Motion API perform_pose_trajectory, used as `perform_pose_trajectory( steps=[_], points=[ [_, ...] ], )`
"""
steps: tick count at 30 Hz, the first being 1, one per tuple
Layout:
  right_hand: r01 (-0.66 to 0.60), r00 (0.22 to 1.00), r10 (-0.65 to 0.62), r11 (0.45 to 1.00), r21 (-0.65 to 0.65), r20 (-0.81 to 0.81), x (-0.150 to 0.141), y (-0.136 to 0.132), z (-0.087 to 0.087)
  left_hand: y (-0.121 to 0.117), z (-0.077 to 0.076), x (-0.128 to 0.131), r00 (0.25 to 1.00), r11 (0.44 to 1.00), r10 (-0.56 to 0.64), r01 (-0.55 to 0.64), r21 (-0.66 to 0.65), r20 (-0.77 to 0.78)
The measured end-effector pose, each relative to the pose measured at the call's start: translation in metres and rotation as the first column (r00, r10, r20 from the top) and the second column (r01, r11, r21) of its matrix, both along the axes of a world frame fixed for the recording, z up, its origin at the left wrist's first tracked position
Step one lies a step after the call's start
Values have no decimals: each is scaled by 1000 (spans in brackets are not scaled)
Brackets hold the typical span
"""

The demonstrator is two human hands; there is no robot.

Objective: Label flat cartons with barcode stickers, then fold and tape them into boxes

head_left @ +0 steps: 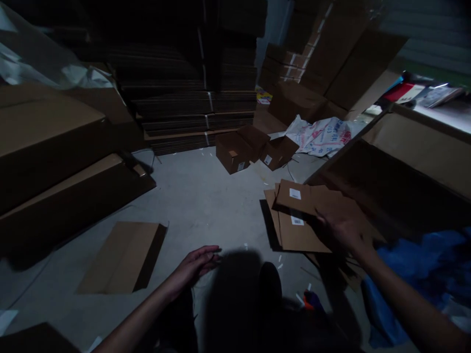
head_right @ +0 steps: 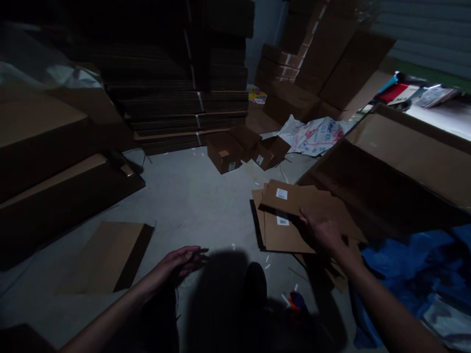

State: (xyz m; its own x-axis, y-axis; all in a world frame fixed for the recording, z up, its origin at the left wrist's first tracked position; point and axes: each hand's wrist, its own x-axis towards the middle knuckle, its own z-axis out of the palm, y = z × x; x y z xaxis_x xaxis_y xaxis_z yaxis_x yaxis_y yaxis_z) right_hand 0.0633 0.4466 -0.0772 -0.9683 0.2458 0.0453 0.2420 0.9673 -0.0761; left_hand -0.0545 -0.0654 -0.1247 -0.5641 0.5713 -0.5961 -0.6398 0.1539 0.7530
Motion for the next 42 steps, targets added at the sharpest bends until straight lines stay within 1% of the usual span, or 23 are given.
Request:
perform_pose_trajectory(
  steps=[3,4,5,7,8,9,10,11,13,14,15,17,18,19,20,23,28,34,36,37,38,40,42],
  points=[
    [-118,958,119,993,19,-260,-4,-40,62,5,31,3,980,998,51,-44,42,-194],
    [-197,922,185,980,0,-341,-5,-63,79,8,46,4,939,992,123,-110,58,-322],
    [-284,888,248,958,-39,-387,-8,-90,91,10,60,5,859,976,218,-196,95,-463],
    [-409,859,314,896,-174,-404,-17,-151,99,13,86,3,618,923,367,-333,191,-695],
    [-434,871,332,866,-249,-361,-25,-182,94,13,94,0,516,905,388,-370,210,-764],
    [-427,893,342,848,-314,-291,-33,-212,84,13,97,-3,451,897,375,-396,195,-810],
    [-401,915,351,842,-361,-197,-43,-238,71,12,95,-8,423,892,345,-426,152,-838],
    [-367,928,361,843,-394,-93,-51,-260,55,10,86,-13,429,886,308,-455,92,-849],
    [-308,918,388,826,-472,81,-66,-287,21,4,55,-23,457,847,282,-531,-4,-844],
    [-285,895,424,782,-554,139,-71,-293,4,0,36,-27,518,844,278,-534,-52,-809],
    [-243,866,466,706,-665,179,-75,-293,-12,-4,17,-30,582,845,286,-528,-86,-761],
    [-74,810,544,466,-882,219,-77,-280,-41,-14,-14,-32,663,864,292,-492,-108,-690],
    [34,794,563,336,-941,229,-77,-270,-53,-19,-24,-31,684,880,286,-464,-97,-671],
    [130,791,561,236,-963,244,-76,-260,-64,-23,-30,-30,694,897,276,-434,-80,-665],
    [199,796,544,178,-964,265,-74,-250,-72,-27,-33,-29,697,912,264,-405,-63,-666],
    [272,819,488,133,-953,302,-64,-231,-84,-34,-33,-26,693,930,243,-365,-39,-679],
    [259,805,550,11,-966,222,-52,-242,-69,-36,-35,-24,674,929,248,-370,-28,-695],
    [323,796,545,-12,-946,265,-58,-255,-63,-43,-35,-25,715,956,195,-290,-31,-671],
    [319,799,535,9,-948,274,-60,-252,-61,-48,-35,-23,735,964,181,-264,-29,-653],
    [292,805,526,53,-955,275,-61,-249,-58,-50,-34,-23,742,966,179,-258,-29,-646],
    [230,824,501,130,-964,264,-62,-247,-54,-53,-32,-22,744,966,175,-255,-33,-644],
    [13,895,410,371,-928,177,-65,-241,-44,-56,-26,-23,722,965,158,-257,-49,-674],
    [-198,941,338,599,-775,21,-69,-238,-33,-57,-16,-24,675,963,132,-262,-68,-726]
  ],
)
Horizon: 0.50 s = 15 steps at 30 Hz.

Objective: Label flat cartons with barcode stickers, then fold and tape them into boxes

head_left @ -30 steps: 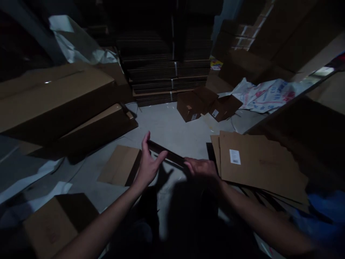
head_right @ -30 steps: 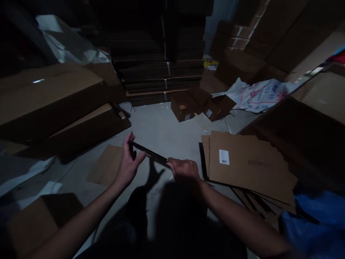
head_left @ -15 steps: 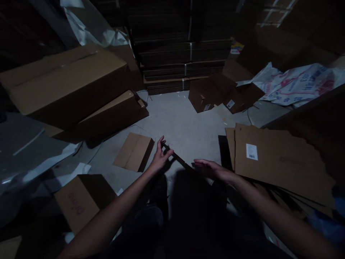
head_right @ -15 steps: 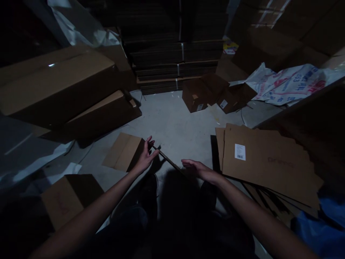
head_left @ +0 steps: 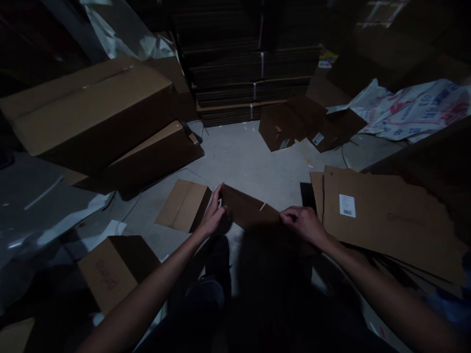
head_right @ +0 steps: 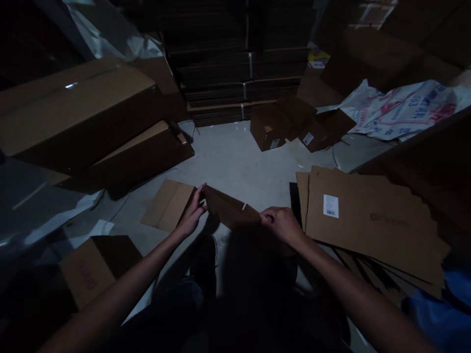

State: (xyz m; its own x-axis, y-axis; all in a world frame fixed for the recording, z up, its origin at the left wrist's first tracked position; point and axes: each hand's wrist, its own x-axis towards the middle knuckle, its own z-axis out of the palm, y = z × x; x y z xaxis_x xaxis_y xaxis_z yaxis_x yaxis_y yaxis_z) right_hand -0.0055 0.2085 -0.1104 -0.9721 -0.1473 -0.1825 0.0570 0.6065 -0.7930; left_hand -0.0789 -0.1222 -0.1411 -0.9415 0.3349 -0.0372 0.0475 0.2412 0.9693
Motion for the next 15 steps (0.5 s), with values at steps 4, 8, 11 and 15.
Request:
perform_pose_trajectory(
  steps=[4,8,11,15],
  points=[
    [22,943,67,965,263,-326,-11,-5,10,15,21,-1,983,986,167,-169,-12,-71],
    [126,894,46,929,347,-445,-32,-13,6,42,24,16,965,958,256,-261,-114,-62],
    [172,915,-27,929,329,-403,-53,-14,6,52,16,31,990,973,137,-141,-180,-37],
    [222,873,-78,942,250,-481,-46,-9,21,50,-1,35,980,947,137,-172,-273,-143]
  ],
)
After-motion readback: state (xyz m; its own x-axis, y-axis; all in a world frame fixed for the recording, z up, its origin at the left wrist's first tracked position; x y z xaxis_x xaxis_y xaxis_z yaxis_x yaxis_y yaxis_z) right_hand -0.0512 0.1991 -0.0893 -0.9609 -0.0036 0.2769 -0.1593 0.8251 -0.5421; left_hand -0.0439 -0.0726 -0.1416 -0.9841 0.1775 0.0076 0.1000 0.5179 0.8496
